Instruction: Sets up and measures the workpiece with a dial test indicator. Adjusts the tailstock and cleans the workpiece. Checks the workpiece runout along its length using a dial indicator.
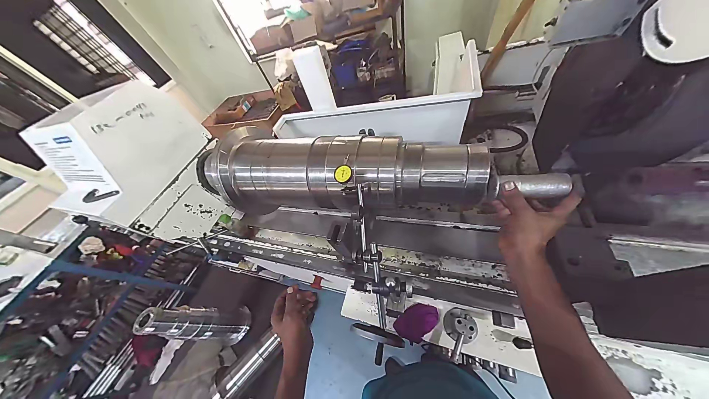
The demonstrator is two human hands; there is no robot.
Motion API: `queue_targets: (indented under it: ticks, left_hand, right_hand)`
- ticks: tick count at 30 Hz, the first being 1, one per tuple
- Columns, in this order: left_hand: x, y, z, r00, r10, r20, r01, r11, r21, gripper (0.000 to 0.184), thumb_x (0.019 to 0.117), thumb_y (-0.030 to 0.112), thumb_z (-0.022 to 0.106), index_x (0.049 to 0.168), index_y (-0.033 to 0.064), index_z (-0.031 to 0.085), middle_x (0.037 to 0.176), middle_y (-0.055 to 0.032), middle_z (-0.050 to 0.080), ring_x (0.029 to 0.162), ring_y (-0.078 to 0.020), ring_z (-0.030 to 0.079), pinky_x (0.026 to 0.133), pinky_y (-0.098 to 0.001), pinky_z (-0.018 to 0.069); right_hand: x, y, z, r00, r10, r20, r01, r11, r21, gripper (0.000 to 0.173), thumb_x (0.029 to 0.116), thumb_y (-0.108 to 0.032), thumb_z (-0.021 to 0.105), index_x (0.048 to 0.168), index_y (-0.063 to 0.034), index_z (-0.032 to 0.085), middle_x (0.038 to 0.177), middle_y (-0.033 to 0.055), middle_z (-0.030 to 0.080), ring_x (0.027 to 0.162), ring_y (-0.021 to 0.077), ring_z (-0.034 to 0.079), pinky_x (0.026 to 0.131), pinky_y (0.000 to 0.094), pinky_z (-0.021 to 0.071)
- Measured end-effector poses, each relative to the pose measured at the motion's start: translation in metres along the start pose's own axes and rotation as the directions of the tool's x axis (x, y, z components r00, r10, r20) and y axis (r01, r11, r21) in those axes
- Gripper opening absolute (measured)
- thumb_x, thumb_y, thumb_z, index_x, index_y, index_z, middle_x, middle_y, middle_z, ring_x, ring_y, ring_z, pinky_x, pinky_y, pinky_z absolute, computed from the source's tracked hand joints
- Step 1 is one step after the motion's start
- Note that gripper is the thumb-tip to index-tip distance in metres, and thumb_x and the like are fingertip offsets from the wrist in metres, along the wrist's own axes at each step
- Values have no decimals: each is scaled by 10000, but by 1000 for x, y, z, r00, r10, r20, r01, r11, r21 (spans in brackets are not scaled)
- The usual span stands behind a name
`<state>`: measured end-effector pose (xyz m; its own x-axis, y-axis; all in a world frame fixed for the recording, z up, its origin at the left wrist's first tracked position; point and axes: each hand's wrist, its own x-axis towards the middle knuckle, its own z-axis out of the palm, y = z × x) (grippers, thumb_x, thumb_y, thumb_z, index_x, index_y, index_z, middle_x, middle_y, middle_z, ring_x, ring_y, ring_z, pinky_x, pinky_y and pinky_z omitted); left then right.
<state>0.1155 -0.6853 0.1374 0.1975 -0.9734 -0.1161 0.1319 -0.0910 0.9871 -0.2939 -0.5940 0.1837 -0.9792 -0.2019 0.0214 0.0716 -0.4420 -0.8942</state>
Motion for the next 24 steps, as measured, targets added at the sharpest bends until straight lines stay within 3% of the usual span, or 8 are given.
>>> queue_targets:
  ticks: [4, 9, 11, 16, 19, 22, 24]
  left_hand:
    - [3, -3, -2, 1000, -16, -10, 16, 1000, -18, 223, 1095, 124, 437, 1062, -14, 608, 714, -49, 715, 597, -135, 698, 566, -276, 600]
    - [5, -5, -2, 999, -38, -30, 38, 999, -1, 217, 1095, 126, 442, 1060, -12, 606, 719, -40, 714, 587, -125, 692, 551, -261, 592]
    - [7, -6, -3, 999, -46, -27, 46, 999, 1, 224, 1095, 127, 441, 1060, -17, 609, 719, -43, 711, 590, -126, 691, 555, -264, 593]
    - [11, -5, -5, 998, -54, -17, 54, 998, 11, 232, 1101, 120, 413, 1049, -6, 601, 714, -40, 714, 580, -120, 691, 536, -260, 588]
    - [14, -3, -12, 998, -62, -19, 63, 998, 27, 234, 1103, 140, 422, 1079, -10, 600, 736, -53, 719, 601, -138, 699, 553, -278, 595]
    - [16, 0, -27, 997, -43, -65, 45, 998, 33, 233, 1102, 143, 424, 1089, -13, 597, 744, -39, 700, 619, -140, 694, 597, -296, 611]
    - [17, 3, -38, 992, -30, -120, 36, 998, 47, 242, 1104, 154, 426, 1081, -13, 600, 746, -44, 700, 621, -137, 689, 596, -295, 606]
  right_hand:
    - [14, -7, -6, 998, -43, -49, 44, 999, 25, 1059, 825, -28, 830, 1607, -197, 136, 1253, 152, 568, 920, 271, 698, 733, 440, 635]
    - [26, -26, -20, 992, -82, -93, 87, 995, 50, 1042, 862, -83, 820, 1599, -186, 92, 1287, 133, 558, 942, 253, 703, 765, 423, 640]
    - [35, -33, -24, 983, -113, -147, 128, 987, 98, 1052, 860, -59, 821, 1606, -171, 89, 1277, 165, 581, 935, 295, 720, 766, 456, 654]
    - [46, -43, -48, 975, -174, -141, 191, 974, 121, 967, 920, -159, 780, 1586, -186, 79, 1333, 126, 565, 968, 281, 721, 781, 450, 654]
    - [48, -50, -50, 971, -147, -191, 177, 972, 153, 910, 951, -161, 742, 1585, -173, 90, 1387, 125, 525, 1047, 282, 696, 822, 442, 643]
    - [49, -52, -46, 956, -139, -260, 191, 963, 188, 860, 980, -137, 695, 1580, -157, 79, 1344, 134, 541, 990, 274, 714, 805, 426, 649]
    - [41, -45, -36, 947, -127, -294, 192, 960, 203, 838, 999, -144, 664, 1586, -154, 66, 1359, 139, 528, 1028, 269, 701, 825, 421, 642]
